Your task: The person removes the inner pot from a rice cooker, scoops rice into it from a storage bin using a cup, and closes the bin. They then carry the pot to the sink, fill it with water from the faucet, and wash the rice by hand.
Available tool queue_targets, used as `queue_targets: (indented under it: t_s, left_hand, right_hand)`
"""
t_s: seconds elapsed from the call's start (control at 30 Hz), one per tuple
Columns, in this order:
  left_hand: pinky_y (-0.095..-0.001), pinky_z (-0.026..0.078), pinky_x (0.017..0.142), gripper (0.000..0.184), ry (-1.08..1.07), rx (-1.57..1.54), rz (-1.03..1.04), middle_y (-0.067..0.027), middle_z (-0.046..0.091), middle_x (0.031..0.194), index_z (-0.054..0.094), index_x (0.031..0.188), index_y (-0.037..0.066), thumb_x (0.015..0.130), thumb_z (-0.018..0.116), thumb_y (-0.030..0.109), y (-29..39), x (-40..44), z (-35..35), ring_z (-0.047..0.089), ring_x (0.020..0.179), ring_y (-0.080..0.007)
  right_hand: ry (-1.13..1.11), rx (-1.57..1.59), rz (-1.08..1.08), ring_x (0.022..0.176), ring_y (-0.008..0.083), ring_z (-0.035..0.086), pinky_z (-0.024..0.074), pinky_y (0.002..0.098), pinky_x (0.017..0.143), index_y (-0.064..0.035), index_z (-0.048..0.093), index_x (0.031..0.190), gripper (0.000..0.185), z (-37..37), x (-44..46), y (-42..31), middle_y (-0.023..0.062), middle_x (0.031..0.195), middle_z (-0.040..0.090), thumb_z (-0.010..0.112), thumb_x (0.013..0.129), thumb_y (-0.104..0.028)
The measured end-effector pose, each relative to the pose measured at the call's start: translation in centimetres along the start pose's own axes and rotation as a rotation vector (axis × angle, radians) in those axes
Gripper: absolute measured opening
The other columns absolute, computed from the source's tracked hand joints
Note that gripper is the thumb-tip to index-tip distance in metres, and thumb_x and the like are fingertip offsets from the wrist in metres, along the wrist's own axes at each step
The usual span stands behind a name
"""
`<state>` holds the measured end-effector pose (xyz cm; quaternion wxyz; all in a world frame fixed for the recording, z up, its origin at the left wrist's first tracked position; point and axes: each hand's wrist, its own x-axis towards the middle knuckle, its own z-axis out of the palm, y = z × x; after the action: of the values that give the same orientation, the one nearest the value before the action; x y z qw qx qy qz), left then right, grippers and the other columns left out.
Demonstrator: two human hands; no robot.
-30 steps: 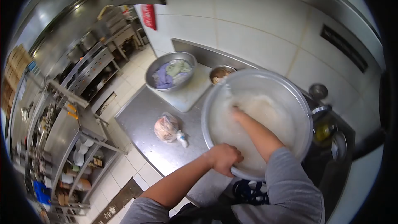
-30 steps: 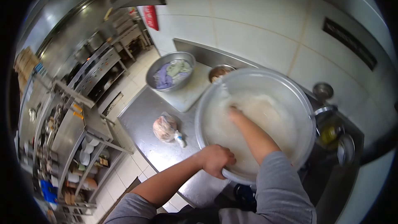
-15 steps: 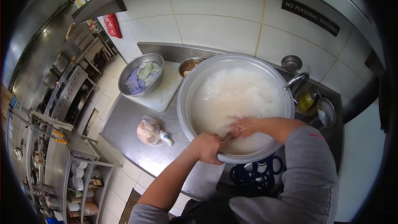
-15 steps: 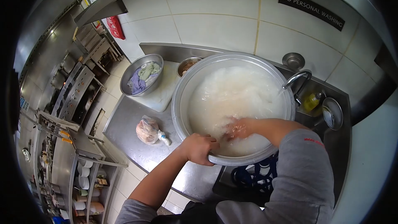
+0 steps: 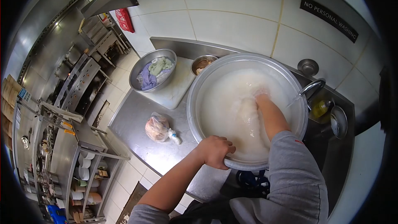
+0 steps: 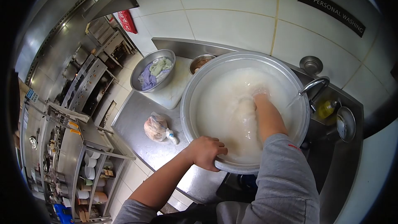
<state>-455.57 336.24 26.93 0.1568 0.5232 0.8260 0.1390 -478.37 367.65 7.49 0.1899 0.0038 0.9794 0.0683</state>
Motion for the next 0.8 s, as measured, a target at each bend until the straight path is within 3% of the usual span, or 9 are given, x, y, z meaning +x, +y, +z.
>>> queue_targets:
  t_s: [0.13,0.23,0.43,0.5,0.57,0.6,0.67,0.73,0.8]
  left_hand:
    - [-0.0449,0.055,0.080,0.048,0.003,0.020,-0.006,-0.0079,0.068,0.094,0.068,0.100,0.011,0.064,0.082,0.039,0.3,0.0,-0.2,0.067,0.094,-0.0314]
    - [-0.0444,0.055,0.080,0.047,-0.005,0.029,-0.022,-0.0070,0.069,0.094,0.069,0.101,0.012,0.065,0.081,0.040,0.8,-0.1,-0.5,0.068,0.095,-0.0304]
    - [-0.0433,0.055,0.081,0.047,-0.006,0.045,-0.039,-0.0063,0.071,0.095,0.070,0.101,0.013,0.065,0.081,0.041,1.2,-0.6,-0.6,0.069,0.096,-0.0291]
    - [-0.0432,0.055,0.081,0.047,0.002,0.037,-0.024,-0.0065,0.071,0.095,0.070,0.101,0.013,0.065,0.081,0.041,1.0,-0.8,-0.5,0.069,0.096,-0.0290]
    - [-0.0435,0.055,0.082,0.047,0.044,0.025,0.012,-0.0068,0.071,0.094,0.070,0.101,0.013,0.065,0.081,0.041,0.9,-1.1,-0.6,0.069,0.095,-0.0293]
    - [-0.0435,0.055,0.082,0.047,0.050,0.023,0.026,-0.0068,0.071,0.094,0.070,0.101,0.013,0.065,0.081,0.041,0.8,-1.1,-0.5,0.069,0.095,-0.0293]
    - [-0.0436,0.055,0.081,0.045,0.098,0.035,0.058,-0.0077,0.071,0.093,0.071,0.100,0.013,0.065,0.081,0.040,0.6,-1.2,-0.2,0.069,0.094,-0.0299]
    - [-0.0439,0.055,0.081,0.044,0.096,0.025,0.063,-0.0081,0.071,0.094,0.071,0.098,0.012,0.065,0.081,0.039,0.6,-1.4,-0.4,0.069,0.094,-0.0306]
    - [-0.0443,0.055,0.081,0.043,0.085,0.015,0.051,-0.0085,0.071,0.094,0.071,0.097,0.012,0.065,0.080,0.039,0.7,-1.5,-0.6,0.069,0.094,-0.0313]
  right_hand:
    - [0.062,-0.167,0.120,0.139,0.0314,0.047,0.0356,0.0476,0.115,-0.0133,0.049,0.146,0.055,-1.1,-2.6,2.4,0.0151,0.151,0.049,0.050,0.098,-0.040]
    - [0.155,-0.146,0.100,0.123,0.0390,0.060,0.0427,0.0612,0.103,-0.0083,0.061,0.134,0.041,1.0,-6.6,4.6,0.0199,0.136,0.061,0.049,0.099,-0.026]
    - [-0.216,0.071,0.012,0.122,0.0329,0.061,0.0465,0.0490,0.103,-0.0062,0.055,0.141,0.051,6.4,-9.9,6.9,0.0196,0.136,0.061,0.045,0.097,-0.029]
    - [-0.253,0.114,-0.070,0.116,0.0347,0.063,0.0485,0.0479,0.099,-0.0008,0.063,0.129,0.046,12.4,-9.8,5.8,0.0219,0.132,0.063,0.045,0.096,-0.027]
    - [-0.411,-0.046,-0.365,0.111,0.0365,0.065,0.0502,0.0458,0.096,0.0037,0.067,0.119,0.042,9.4,-13.6,3.7,0.0244,0.124,0.066,0.050,0.091,-0.023]
    - [-0.548,-0.231,-0.619,0.109,0.0373,0.065,0.0509,0.0441,0.095,0.0054,0.068,0.116,0.040,5.3,-16.8,1.2,0.0258,0.117,0.067,0.056,0.086,-0.019]
    - [-0.485,0.043,-0.645,0.097,0.0402,0.068,0.0537,0.0472,0.086,0.0068,0.068,0.107,0.038,6.1,-18.7,-1.1,0.0257,0.107,0.070,0.051,0.091,-0.023]
    - [-0.441,-0.177,-0.703,0.098,0.0393,0.068,0.0531,0.0480,0.088,0.0031,0.071,0.107,0.034,2.9,-21.4,-5.5,0.0246,0.109,0.070,0.053,0.090,-0.021]
    - [-0.439,0.435,-0.383,0.111,0.0371,0.066,0.0509,0.0458,0.095,-0.0030,0.070,0.120,0.040,-1.1,-25.1,-10.6,0.0233,0.123,0.068,0.057,0.088,-0.024]
